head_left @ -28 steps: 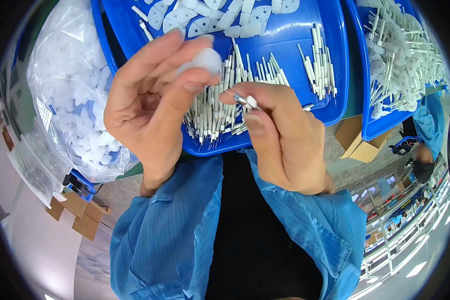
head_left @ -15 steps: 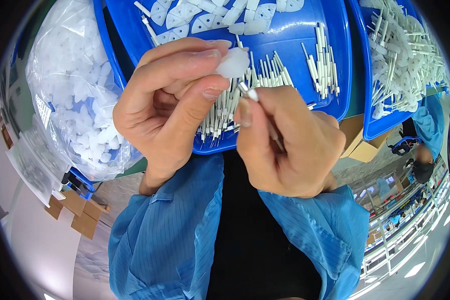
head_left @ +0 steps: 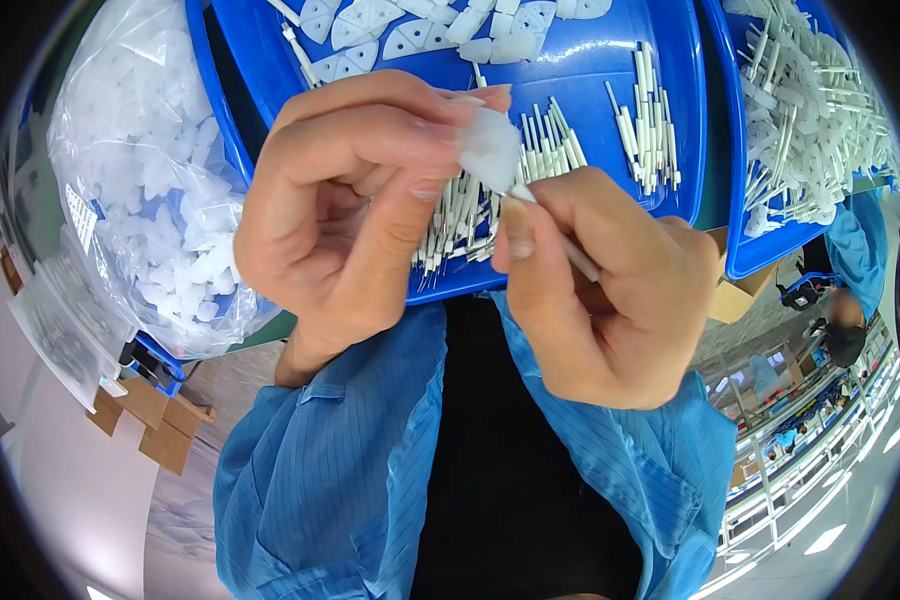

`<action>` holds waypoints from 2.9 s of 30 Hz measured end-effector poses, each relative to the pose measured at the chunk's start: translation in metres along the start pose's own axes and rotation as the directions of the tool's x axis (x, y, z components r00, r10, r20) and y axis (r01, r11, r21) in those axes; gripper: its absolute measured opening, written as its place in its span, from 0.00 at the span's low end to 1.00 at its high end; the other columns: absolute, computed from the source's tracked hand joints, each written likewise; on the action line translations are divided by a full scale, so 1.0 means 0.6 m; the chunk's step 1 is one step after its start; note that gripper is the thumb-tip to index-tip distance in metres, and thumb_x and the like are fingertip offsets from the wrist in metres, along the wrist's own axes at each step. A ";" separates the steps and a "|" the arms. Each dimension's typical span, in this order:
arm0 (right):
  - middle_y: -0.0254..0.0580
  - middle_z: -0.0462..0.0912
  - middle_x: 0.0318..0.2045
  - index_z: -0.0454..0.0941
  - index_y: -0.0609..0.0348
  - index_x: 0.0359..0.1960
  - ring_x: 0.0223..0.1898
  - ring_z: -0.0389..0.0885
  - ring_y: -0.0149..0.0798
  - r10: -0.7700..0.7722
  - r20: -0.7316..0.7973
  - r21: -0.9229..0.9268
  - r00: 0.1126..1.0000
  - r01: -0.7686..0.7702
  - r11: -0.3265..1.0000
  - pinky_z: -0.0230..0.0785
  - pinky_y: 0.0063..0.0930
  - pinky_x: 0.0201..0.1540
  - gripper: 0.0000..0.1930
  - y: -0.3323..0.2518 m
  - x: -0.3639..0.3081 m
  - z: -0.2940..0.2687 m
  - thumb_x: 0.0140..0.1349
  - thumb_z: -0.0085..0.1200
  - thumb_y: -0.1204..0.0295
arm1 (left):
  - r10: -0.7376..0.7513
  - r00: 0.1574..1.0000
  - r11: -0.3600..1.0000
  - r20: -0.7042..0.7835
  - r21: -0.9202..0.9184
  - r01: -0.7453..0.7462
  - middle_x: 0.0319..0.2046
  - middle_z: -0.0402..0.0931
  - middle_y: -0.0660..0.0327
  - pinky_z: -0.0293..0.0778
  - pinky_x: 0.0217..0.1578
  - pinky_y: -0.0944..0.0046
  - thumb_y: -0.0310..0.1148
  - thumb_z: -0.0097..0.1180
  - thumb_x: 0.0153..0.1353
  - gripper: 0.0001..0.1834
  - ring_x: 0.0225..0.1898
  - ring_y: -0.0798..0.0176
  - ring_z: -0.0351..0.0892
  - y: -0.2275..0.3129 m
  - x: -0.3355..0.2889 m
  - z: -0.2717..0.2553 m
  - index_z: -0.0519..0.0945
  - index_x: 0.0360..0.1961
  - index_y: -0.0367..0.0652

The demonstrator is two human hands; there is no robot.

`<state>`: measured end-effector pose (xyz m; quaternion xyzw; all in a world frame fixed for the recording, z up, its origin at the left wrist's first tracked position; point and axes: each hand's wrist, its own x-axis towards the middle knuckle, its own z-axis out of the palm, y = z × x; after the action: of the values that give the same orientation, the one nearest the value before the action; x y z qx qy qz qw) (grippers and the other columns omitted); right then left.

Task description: The person assembles small white plastic components by inserting thin white rods into the holes of semi-circular plastic pieces. The person picks up a piece from a blue tray, inserts a rod, and places the assembled unit into a separate blue tray. This repetitive process continues throughout the video.

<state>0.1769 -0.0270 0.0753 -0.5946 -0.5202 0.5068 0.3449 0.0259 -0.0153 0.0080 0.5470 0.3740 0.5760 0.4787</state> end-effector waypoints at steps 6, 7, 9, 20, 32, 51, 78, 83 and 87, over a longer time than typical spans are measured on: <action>0.35 0.81 0.22 0.77 0.65 0.33 0.17 0.71 0.18 -0.302 0.129 -0.343 0.944 0.329 0.880 0.57 0.12 0.18 0.00 0.018 0.010 -0.016 0.62 0.54 0.81 | -0.058 0.998 0.998 0.019 0.028 0.057 0.44 0.71 0.47 0.78 0.49 0.54 0.20 0.60 0.58 0.14 0.45 0.53 0.79 0.011 -0.006 0.003 0.71 0.43 0.35; 0.35 0.81 0.23 0.77 0.65 0.33 0.18 0.71 0.19 -0.325 0.151 -0.322 0.934 0.357 0.877 0.57 0.12 0.19 0.00 0.023 0.013 -0.016 0.62 0.54 0.81 | -0.089 0.996 0.994 -0.013 -0.057 0.088 0.43 0.71 0.48 0.78 0.49 0.55 0.22 0.62 0.57 0.15 0.45 0.54 0.79 0.012 -0.006 0.002 0.71 0.43 0.36; 0.35 0.81 0.24 0.76 0.65 0.34 0.20 0.71 0.19 -0.373 0.141 -0.207 0.917 0.396 0.895 0.57 0.13 0.20 0.02 0.053 0.013 -0.011 0.64 0.53 0.78 | -0.098 0.995 0.990 -0.019 -0.101 0.096 0.42 0.70 0.49 0.79 0.44 0.57 0.25 0.65 0.55 0.17 0.41 0.57 0.78 0.007 -0.005 -0.004 0.71 0.42 0.37; 0.39 0.80 0.23 0.77 0.65 0.35 0.20 0.75 0.28 -0.388 -0.086 -0.077 0.917 0.383 0.921 0.67 0.22 0.24 0.11 0.065 -0.020 0.020 0.66 0.54 0.67 | 0.195 0.949 0.970 0.249 0.094 -0.224 0.38 0.69 0.52 0.81 0.30 0.60 0.27 0.66 0.55 0.16 0.31 0.51 0.81 0.003 0.014 -0.033 0.69 0.35 0.42; 0.48 0.81 0.28 0.78 0.66 0.31 0.25 0.79 0.40 -0.475 -0.050 0.144 0.879 0.477 0.867 0.71 0.29 0.28 0.10 0.078 -0.016 0.022 0.62 0.56 0.70 | 0.271 0.898 0.950 0.346 -0.244 -0.193 0.51 0.67 0.47 0.82 0.47 0.53 0.29 0.69 0.52 0.27 0.49 0.39 0.77 -0.008 0.009 -0.032 0.69 0.52 0.43; 0.41 0.75 0.28 0.81 0.66 0.32 0.28 0.70 0.39 -0.714 0.161 -0.275 0.681 0.726 0.630 0.61 0.27 0.29 0.15 0.089 0.029 -0.021 0.45 0.66 0.68 | 0.057 0.983 0.995 0.174 0.074 -0.071 0.49 0.71 0.44 0.82 0.46 0.46 0.28 0.76 0.41 0.24 0.47 0.40 0.81 0.010 0.008 -0.026 0.75 0.38 0.36; 0.37 0.73 0.35 0.81 0.58 0.37 0.34 0.73 0.41 -0.378 0.375 -0.709 0.847 0.524 0.471 0.68 0.31 0.36 0.13 0.050 0.062 -0.034 0.47 0.62 0.80 | 0.058 0.996 0.988 0.066 -0.148 -0.048 0.50 0.70 0.53 0.80 0.50 0.50 0.32 0.64 0.58 0.11 0.51 0.31 0.75 0.002 0.007 -0.048 0.77 0.40 0.44; 0.38 0.75 0.39 0.79 0.59 0.35 0.38 0.74 0.42 -0.475 0.351 -0.717 0.807 0.558 0.418 0.68 0.34 0.39 0.13 0.060 0.050 -0.064 0.45 0.62 0.80 | -0.071 0.997 0.970 -0.032 -0.234 0.061 0.48 0.72 0.50 0.80 0.50 0.49 0.36 0.65 0.58 0.17 0.51 0.30 0.75 0.010 0.012 -0.027 0.76 0.44 0.42; 0.41 0.76 0.40 0.75 0.61 0.38 0.36 0.74 0.42 -0.537 0.376 -0.596 0.755 0.641 0.484 0.68 0.32 0.38 0.13 0.079 0.057 -0.085 0.49 0.59 0.84 | -0.198 0.980 0.957 -0.036 -0.221 0.185 0.47 0.73 0.49 0.82 0.47 0.47 0.41 0.61 0.60 0.19 0.49 0.32 0.77 0.013 0.006 -0.027 0.75 0.47 0.41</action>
<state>0.2368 0.0017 0.0352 -0.4262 -0.8645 0.1631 0.2109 0.0091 -0.0123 0.0147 0.4359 0.3737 0.5797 0.5781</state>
